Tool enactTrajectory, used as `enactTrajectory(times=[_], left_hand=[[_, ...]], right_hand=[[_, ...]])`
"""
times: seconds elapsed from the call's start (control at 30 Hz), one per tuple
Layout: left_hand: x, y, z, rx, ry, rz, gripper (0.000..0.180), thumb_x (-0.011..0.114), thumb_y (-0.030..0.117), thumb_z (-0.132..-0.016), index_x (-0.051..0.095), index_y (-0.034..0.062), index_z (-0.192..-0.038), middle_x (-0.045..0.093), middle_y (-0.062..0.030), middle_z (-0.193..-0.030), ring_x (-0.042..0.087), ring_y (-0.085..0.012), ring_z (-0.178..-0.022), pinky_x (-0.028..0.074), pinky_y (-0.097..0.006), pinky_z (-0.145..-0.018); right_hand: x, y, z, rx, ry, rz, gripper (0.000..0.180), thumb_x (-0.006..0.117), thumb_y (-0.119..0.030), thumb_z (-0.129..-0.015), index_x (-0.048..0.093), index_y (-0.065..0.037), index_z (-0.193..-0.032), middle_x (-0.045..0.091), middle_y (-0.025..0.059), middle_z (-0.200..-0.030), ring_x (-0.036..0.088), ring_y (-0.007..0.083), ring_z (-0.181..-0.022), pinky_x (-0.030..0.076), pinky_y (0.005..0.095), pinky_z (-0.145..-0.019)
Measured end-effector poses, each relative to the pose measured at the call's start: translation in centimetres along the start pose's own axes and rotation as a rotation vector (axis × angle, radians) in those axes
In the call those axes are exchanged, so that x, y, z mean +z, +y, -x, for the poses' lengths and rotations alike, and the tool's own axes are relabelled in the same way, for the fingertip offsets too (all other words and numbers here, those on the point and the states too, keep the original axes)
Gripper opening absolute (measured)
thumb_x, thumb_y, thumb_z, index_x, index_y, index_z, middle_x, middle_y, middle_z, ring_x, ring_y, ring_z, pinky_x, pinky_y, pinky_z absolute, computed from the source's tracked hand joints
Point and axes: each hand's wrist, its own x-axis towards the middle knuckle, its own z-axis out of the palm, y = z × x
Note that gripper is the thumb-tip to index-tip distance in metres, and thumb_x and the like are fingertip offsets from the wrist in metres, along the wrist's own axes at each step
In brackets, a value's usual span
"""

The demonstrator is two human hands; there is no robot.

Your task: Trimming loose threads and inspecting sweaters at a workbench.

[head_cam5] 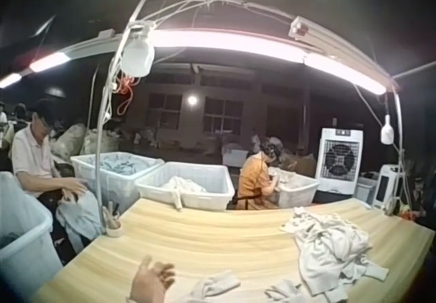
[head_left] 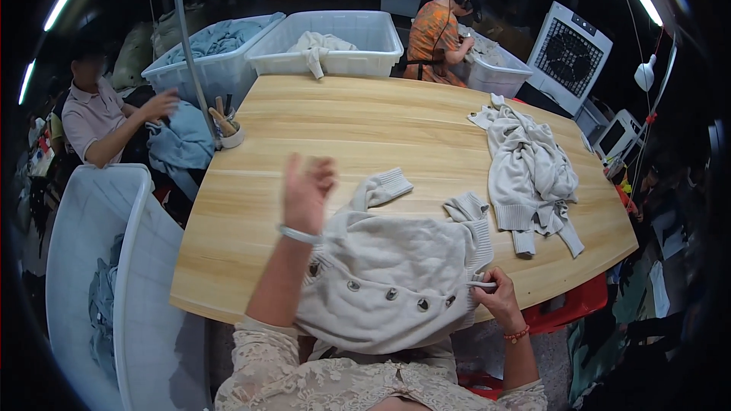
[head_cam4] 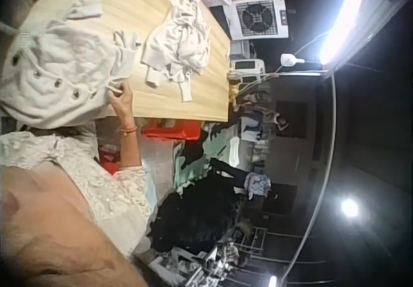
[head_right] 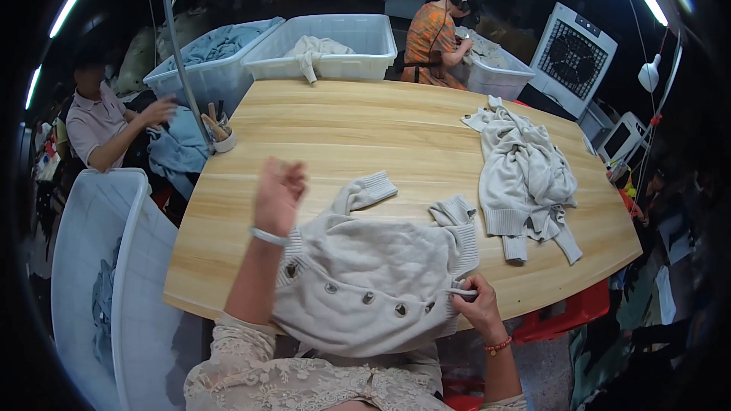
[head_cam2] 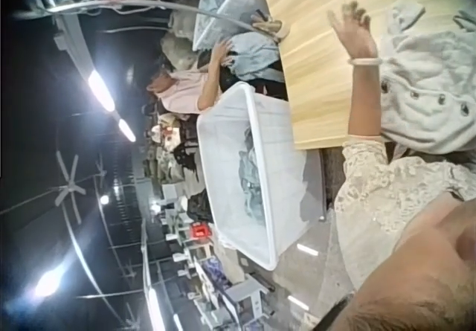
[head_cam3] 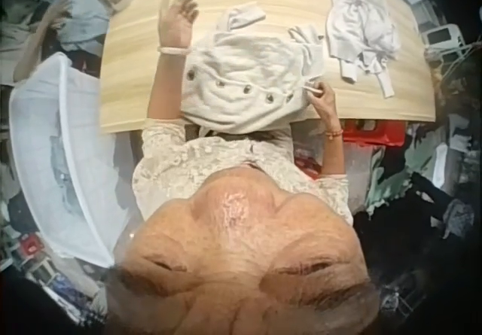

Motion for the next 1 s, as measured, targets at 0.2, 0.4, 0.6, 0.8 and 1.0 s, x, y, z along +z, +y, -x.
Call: enactTrajectory(times=[0.2, 0.4, 0.6, 0.8, 1.0], left_hand=[[-12.1, 15.5, 0.0, 0.262, 0.292, 0.235, 0.034, 0.063, 0.023, -0.094, 0.058, -0.0033, -0.114, 0.065, -0.0086, -0.098, 0.062, -0.0161, -0.084, 0.049, -0.027, -0.075], [-18.6, 20.5, 1.9, 0.45, 0.487, 0.312, 0.03, 0.061, 0.022, -0.095, 0.056, -0.0022, -0.111, 0.064, -0.0118, -0.1, 0.062, -0.0191, -0.083, 0.051, -0.031, -0.07], [-22.9, 21.1, 1.5, 0.486, 0.619, 0.354, 0.027, 0.059, 0.02, -0.095, 0.053, 0.0006, -0.113, 0.063, -0.0132, -0.102, 0.062, -0.0221, -0.084, 0.052, -0.034, -0.07], [-23.2, 20.9, 0.8, 0.405, 0.558, 0.328, 0.028, 0.058, 0.018, -0.095, 0.05, -0.0003, -0.114, 0.062, -0.0149, -0.105, 0.061, -0.025, -0.09, 0.05, -0.037, -0.076], [-26.3, 22.8, 0.4, 0.442, 0.625, 0.378, 0.029, 0.058, 0.02, -0.094, 0.048, 0.0006, -0.113, 0.061, -0.016, -0.104, 0.061, -0.0251, -0.087, 0.052, -0.036, -0.071]], right_hand=[[1.2, 0.4, -0.7, -0.112, 0.051, 0.24, 0.018, 0.057, -0.001, -0.075, 0.057, -0.001, -0.093, 0.056, 0.0046, -0.081, 0.055, 0.0123, -0.071, 0.047, 0.0282, -0.065], [2.4, 0.9, -1.0, -0.276, 0.149, 0.363, 0.022, 0.044, 0.006, -0.076, 0.058, 0.0, -0.092, 0.058, 0.0134, -0.085, 0.059, 0.0255, -0.076, 0.047, 0.0333, -0.069], [2.5, 1.6, -1.5, -0.365, 0.225, 0.348, 0.025, 0.04, 0.011, -0.078, 0.059, 0.0, -0.09, 0.059, 0.0144, -0.084, 0.059, 0.0268, -0.076, 0.047, 0.0333, -0.07], [1.7, 1.6, -2.6, -0.319, 0.293, 0.255, 0.025, 0.038, 0.01, -0.085, 0.061, 0.001, -0.091, 0.06, 0.007, -0.082, 0.056, 0.0148, -0.075, 0.044, 0.0262, -0.07], [1.1, 3.4, -2.7, -0.279, 0.325, 0.265, 0.023, 0.041, 0.01, -0.085, 0.061, 0.002, -0.092, 0.062, 0.0121, -0.084, 0.06, 0.0216, -0.077, 0.047, 0.0301, -0.072]])
